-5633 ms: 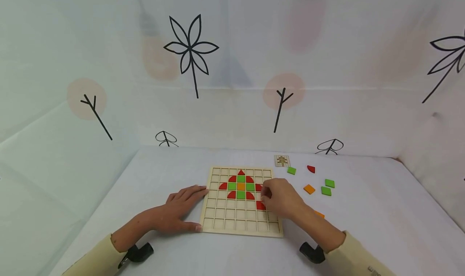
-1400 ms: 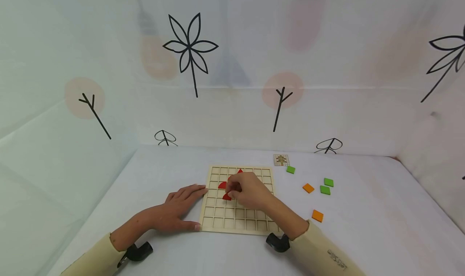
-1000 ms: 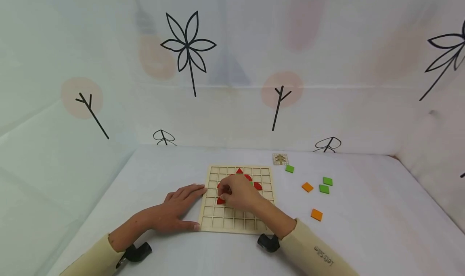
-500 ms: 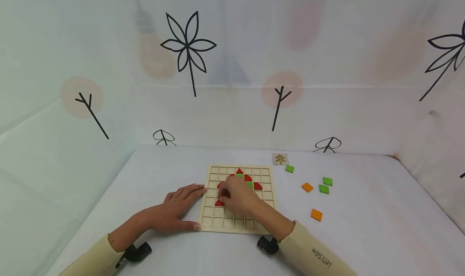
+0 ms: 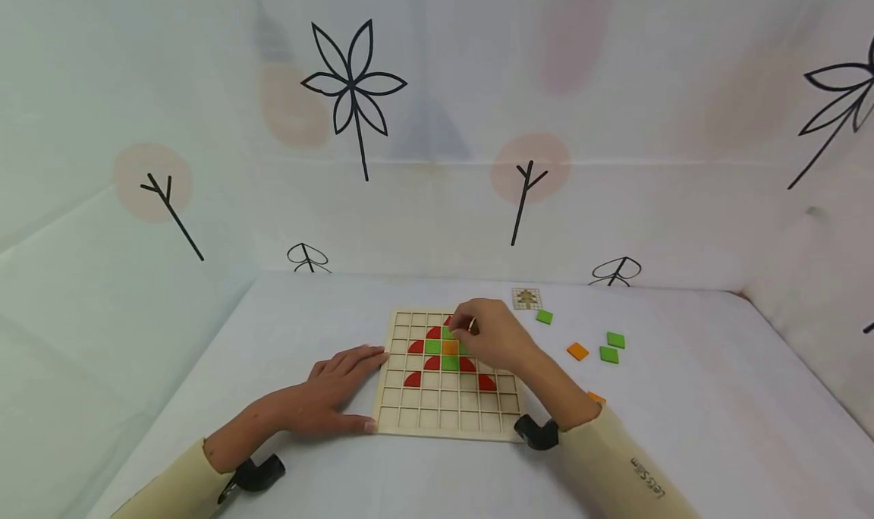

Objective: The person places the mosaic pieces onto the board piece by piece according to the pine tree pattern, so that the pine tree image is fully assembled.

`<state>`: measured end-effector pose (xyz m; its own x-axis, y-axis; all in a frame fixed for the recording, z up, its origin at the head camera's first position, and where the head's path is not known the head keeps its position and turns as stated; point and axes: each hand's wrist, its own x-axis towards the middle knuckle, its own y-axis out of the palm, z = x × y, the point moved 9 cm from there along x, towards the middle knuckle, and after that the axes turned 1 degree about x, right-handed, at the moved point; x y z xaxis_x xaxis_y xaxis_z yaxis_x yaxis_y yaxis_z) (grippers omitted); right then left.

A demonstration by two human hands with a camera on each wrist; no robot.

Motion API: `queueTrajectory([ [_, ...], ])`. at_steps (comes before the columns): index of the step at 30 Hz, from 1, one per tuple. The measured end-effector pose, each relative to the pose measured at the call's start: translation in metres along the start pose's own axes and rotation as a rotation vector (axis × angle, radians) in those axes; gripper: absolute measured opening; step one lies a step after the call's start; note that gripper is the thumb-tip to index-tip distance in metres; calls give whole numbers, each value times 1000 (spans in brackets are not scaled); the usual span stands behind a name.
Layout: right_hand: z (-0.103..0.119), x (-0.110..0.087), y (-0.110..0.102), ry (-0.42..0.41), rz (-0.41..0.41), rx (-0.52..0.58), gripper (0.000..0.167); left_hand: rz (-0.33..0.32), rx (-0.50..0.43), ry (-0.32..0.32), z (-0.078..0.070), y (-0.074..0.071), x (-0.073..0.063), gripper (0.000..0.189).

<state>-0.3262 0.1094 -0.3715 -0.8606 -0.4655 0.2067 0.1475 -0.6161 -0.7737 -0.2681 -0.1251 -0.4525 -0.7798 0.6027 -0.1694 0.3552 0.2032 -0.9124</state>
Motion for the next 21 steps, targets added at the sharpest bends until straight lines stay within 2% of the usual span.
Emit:
queueTrajectory([
  [3,-15,0,-18,26,-37,-41,6,-1,3,2,0,0,0,105],
  [10,-62,-3,-48,173,-102,-128,9,-3,1,20,-2,0,-1,103],
  [21,-106,-15,-77,236,-144,-160,10,1,-6,16,-3,-2,-2,103],
])
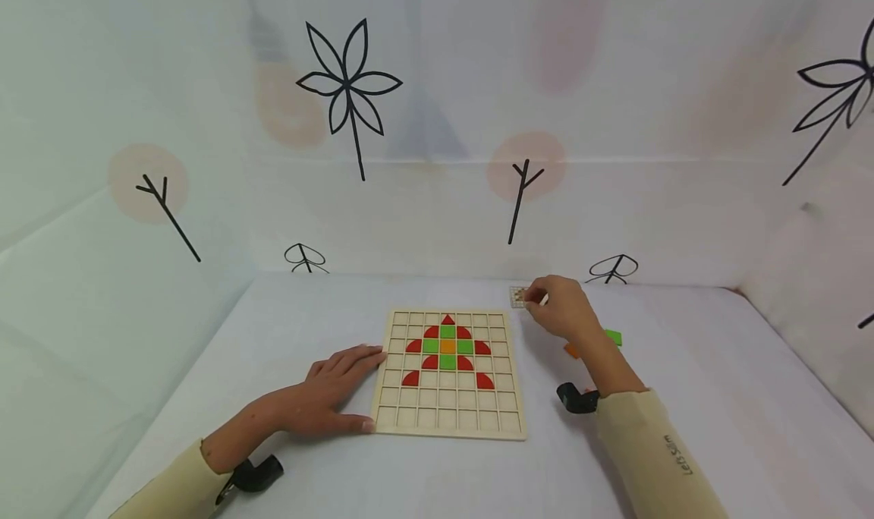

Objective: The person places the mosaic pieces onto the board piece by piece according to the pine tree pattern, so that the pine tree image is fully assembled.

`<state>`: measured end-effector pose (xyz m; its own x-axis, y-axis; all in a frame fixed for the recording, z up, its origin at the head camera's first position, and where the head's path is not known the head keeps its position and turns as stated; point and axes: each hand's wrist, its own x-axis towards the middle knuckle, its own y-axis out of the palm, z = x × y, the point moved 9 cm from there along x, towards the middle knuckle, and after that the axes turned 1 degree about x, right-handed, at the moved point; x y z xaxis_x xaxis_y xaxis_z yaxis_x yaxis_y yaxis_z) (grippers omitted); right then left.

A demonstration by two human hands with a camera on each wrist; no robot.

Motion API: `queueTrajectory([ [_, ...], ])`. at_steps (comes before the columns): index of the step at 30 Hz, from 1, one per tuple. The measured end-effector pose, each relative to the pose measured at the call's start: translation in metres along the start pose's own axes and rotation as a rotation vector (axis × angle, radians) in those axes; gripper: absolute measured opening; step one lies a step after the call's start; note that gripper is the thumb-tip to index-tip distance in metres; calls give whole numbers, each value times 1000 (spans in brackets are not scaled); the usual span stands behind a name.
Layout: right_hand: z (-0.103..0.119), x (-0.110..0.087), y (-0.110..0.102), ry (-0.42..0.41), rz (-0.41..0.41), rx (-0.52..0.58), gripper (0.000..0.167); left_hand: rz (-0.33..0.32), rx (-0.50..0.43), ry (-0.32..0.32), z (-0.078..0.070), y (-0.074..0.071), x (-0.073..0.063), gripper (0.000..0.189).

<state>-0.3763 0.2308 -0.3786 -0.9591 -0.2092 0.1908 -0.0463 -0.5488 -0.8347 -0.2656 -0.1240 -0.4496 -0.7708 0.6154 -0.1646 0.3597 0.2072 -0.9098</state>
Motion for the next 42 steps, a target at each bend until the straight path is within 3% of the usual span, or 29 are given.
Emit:
queueTrajectory([
  [10,-46,0,13,168,65,-22,22,0,1,-3,2,2,1,104],
  [18,-59,0,20,246,110,-13,26,-5,9,3,2,2,1,104],
  [31,-56,-1,18,226,124,10,28,-12,12,1,4,3,2,104],
  [42,-44,3,14,158,148,27,15,-10,14,-12,4,2,2,105],
])
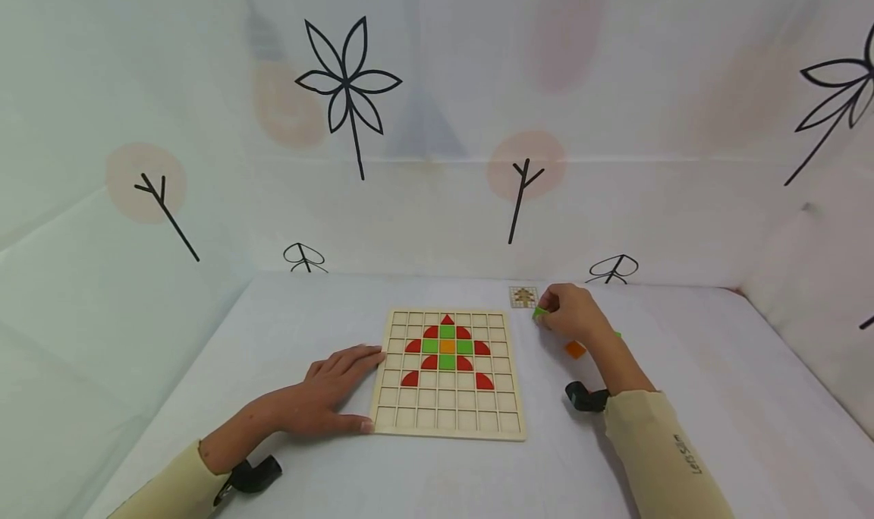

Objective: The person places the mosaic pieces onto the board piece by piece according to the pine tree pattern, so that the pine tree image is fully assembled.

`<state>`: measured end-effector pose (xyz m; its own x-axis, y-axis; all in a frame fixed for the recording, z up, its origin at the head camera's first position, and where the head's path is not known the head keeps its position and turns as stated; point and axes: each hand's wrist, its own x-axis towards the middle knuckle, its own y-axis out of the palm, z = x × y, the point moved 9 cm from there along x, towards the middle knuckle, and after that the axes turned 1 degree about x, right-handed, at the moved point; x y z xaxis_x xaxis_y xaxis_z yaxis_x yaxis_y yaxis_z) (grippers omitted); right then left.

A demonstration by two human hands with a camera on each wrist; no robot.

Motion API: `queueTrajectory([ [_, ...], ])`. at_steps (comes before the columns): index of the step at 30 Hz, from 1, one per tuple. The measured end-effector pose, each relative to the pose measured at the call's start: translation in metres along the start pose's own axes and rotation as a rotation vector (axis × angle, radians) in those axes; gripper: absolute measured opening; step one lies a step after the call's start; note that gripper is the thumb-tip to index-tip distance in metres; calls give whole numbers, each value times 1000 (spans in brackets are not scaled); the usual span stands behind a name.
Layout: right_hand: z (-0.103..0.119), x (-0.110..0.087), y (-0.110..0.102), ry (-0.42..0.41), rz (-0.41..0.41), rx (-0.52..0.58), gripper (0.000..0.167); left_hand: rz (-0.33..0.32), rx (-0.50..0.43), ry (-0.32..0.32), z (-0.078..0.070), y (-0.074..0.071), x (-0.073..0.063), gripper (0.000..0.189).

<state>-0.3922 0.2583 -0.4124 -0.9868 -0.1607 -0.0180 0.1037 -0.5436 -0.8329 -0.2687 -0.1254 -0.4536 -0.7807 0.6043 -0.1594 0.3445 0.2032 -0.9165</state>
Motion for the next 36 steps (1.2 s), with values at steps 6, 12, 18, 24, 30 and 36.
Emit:
queueTrajectory([
  [6,25,-6,-3,-69,-17,23,13,1,1,-2,1,0,-1,105],
  [12,51,-14,-1,-104,-4,68,13,4,3,-1,1,0,-2,105],
  [18,77,-25,4,-165,37,141,9,7,-8,12,-1,-1,-2,104],
  [24,102,-32,14,-238,57,145,7,1,-2,17,-2,-1,-1,104],
  [30,124,-39,30,-302,79,140,6,-2,6,16,-1,0,0,104],
  [36,142,-48,48,-340,109,162,7,1,7,10,0,0,-1,104],
])
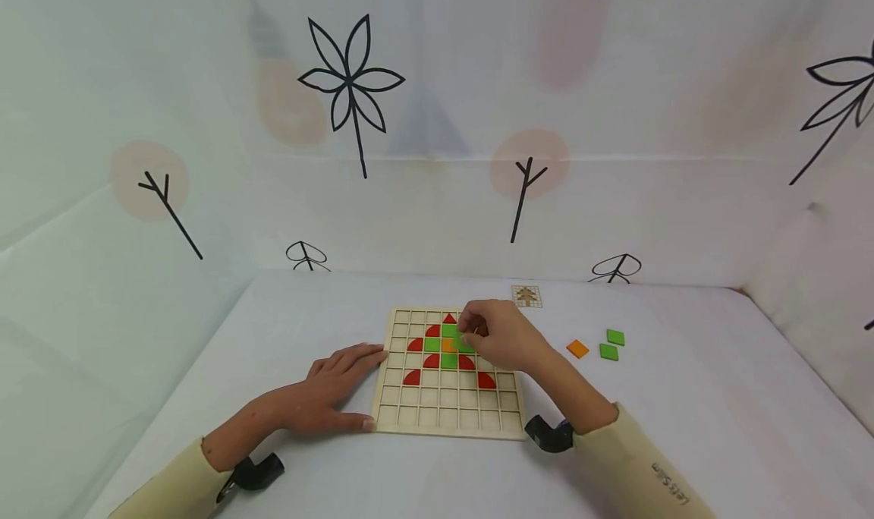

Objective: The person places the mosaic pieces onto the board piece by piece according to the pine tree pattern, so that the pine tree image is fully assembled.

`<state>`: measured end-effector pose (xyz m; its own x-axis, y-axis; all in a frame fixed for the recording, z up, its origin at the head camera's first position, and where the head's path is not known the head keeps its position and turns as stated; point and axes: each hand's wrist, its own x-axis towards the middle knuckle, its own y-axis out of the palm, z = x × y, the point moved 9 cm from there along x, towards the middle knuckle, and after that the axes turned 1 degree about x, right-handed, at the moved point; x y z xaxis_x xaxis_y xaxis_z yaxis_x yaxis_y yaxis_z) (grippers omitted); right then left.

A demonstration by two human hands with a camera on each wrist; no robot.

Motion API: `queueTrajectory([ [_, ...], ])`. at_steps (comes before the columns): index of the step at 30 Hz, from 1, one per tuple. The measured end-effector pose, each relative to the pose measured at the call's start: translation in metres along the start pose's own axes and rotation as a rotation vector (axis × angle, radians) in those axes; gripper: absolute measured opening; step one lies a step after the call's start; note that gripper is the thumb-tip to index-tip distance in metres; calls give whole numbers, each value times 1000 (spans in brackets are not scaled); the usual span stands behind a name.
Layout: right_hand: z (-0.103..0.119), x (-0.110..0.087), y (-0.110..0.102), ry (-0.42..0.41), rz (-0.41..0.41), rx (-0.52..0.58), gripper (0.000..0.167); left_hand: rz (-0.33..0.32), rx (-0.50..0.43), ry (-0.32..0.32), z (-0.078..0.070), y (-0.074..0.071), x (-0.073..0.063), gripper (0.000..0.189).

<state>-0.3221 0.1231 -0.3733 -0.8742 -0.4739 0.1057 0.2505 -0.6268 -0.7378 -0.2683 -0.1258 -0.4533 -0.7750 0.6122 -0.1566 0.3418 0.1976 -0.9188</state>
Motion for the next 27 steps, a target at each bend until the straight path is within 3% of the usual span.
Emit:
queueTrajectory([
  [14,25,-3,33,-129,22,70,13,0,0,-3,1,1,1,104],
  [27,20,3,60,-109,89,36,12,-9,-28,6,0,0,0,103],
])
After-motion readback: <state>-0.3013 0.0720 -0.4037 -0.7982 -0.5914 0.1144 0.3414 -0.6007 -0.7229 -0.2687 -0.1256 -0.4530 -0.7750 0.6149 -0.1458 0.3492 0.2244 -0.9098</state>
